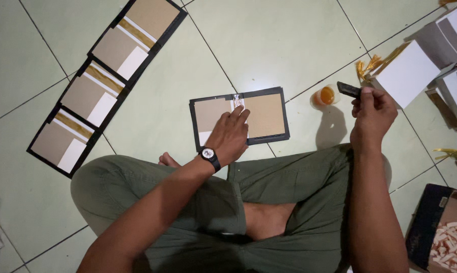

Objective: The person sits on the floor and assembles photo albums by applying glue to the spine of the covers using a brush. They handle multiple album covers, dipping the brush into a small container of glue and spreading it along the binding edge before setting the covers aside.

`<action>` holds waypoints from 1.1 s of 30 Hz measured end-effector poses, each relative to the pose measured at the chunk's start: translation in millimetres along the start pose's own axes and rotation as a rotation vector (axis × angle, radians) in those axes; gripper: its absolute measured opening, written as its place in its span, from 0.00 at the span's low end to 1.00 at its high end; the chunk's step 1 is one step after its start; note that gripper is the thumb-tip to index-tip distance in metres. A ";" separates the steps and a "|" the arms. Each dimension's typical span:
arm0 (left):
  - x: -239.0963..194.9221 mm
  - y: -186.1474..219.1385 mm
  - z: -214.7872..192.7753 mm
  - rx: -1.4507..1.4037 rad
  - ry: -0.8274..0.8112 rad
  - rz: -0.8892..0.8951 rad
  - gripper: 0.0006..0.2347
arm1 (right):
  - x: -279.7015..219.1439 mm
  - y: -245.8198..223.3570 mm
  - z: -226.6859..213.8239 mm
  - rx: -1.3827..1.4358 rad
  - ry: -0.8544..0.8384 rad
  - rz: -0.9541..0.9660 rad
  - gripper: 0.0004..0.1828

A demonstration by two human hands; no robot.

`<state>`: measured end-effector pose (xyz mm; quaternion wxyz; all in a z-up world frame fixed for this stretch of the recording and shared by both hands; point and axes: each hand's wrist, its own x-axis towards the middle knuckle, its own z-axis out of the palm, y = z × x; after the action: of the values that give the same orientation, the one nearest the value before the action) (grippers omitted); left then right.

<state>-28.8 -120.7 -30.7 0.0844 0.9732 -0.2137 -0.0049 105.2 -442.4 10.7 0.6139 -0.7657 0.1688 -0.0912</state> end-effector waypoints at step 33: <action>-5.0 -54.7 -9.2 -0.854 0.236 -0.436 0.19 | -6.3 -8.0 2.1 -0.005 -0.040 0.049 0.05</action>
<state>-10.2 -68.2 -30.9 0.4965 0.8676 0.0273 0.0007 101.3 -436.6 18.4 0.6172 -0.7646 0.1753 -0.0604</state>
